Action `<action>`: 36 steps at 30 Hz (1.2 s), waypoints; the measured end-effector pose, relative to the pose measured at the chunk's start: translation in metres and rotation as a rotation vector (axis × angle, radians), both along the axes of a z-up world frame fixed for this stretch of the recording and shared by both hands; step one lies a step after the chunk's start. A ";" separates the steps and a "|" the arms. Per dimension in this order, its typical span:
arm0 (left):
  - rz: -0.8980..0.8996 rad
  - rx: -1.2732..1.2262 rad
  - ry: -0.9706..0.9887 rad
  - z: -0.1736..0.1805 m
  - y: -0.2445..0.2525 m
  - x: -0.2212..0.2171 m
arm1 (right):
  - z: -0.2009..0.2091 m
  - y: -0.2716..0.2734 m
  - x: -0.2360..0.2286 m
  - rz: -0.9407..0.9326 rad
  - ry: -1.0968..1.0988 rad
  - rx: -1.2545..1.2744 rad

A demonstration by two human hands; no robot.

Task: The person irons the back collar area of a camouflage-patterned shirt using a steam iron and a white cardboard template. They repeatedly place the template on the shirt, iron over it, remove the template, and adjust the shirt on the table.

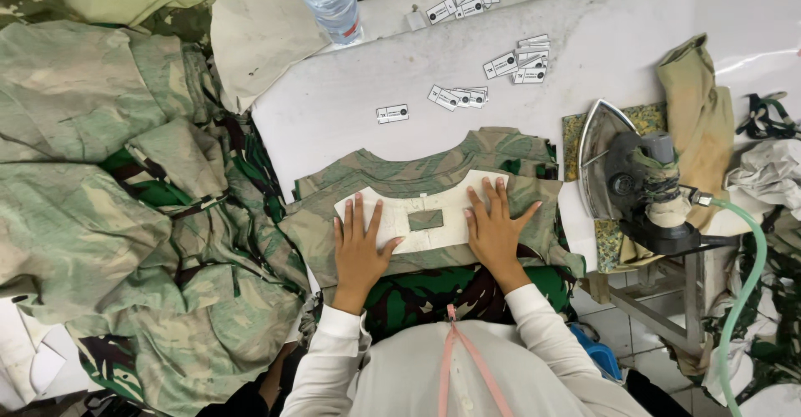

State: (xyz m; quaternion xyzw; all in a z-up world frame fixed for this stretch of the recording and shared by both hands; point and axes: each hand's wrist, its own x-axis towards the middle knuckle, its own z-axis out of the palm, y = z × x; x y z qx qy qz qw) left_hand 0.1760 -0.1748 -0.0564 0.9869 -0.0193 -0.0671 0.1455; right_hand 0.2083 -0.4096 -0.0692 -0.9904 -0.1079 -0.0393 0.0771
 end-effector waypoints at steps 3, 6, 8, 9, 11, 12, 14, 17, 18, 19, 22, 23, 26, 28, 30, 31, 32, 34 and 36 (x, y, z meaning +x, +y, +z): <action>0.022 -0.056 0.022 0.000 0.002 0.002 | -0.001 0.000 0.000 -0.011 0.004 0.010; 0.013 -0.017 0.005 0.002 0.004 0.004 | 0.003 0.001 -0.001 -0.003 0.014 0.034; 0.014 -0.076 0.045 0.006 0.006 0.006 | 0.003 0.002 -0.002 -0.022 0.019 0.041; 0.011 -0.079 0.046 0.006 0.007 0.006 | 0.004 0.002 -0.002 -0.025 0.019 0.038; -0.023 -0.069 0.084 0.006 0.008 0.006 | 0.005 0.003 -0.002 -0.027 0.028 0.046; -0.024 -0.069 0.086 0.006 0.010 0.006 | 0.006 0.004 -0.002 -0.028 0.030 0.046; -0.055 -0.039 0.090 0.007 0.012 0.007 | 0.007 0.005 -0.002 -0.044 0.027 0.024; -0.066 -0.032 0.080 0.005 0.012 0.006 | 0.012 0.010 -0.001 -0.048 0.000 -0.002; -0.068 -0.034 0.079 0.004 0.012 0.005 | 0.011 0.009 -0.001 -0.051 0.000 -0.004; -0.073 -0.030 0.070 0.002 0.011 0.005 | 0.010 0.009 -0.001 -0.053 -0.008 -0.004; -0.082 -0.036 0.053 0.003 0.010 0.005 | 0.009 0.009 0.000 -0.049 -0.014 0.005; -0.084 -0.046 0.043 0.004 0.010 0.005 | 0.009 0.010 0.000 -0.041 -0.015 0.014; -0.085 -0.025 0.023 0.001 0.010 0.004 | 0.006 0.009 0.000 -0.033 -0.022 -0.004; -0.080 -0.038 0.023 0.002 0.010 0.003 | 0.004 0.009 -0.001 -0.030 -0.023 -0.007; -0.079 -0.054 0.021 0.002 0.009 0.003 | 0.003 0.008 -0.001 -0.030 -0.024 -0.014; -0.080 -0.049 0.021 0.001 0.009 0.004 | 0.003 0.008 -0.001 -0.035 -0.027 -0.006; -0.080 -0.045 0.022 0.000 0.010 0.004 | 0.002 0.008 0.000 -0.039 -0.029 0.003; -0.077 -0.060 0.038 0.002 0.011 0.005 | 0.003 0.008 -0.001 -0.033 -0.028 0.003; -0.073 -0.076 0.055 0.002 0.012 0.005 | 0.004 0.007 -0.001 -0.027 -0.027 0.004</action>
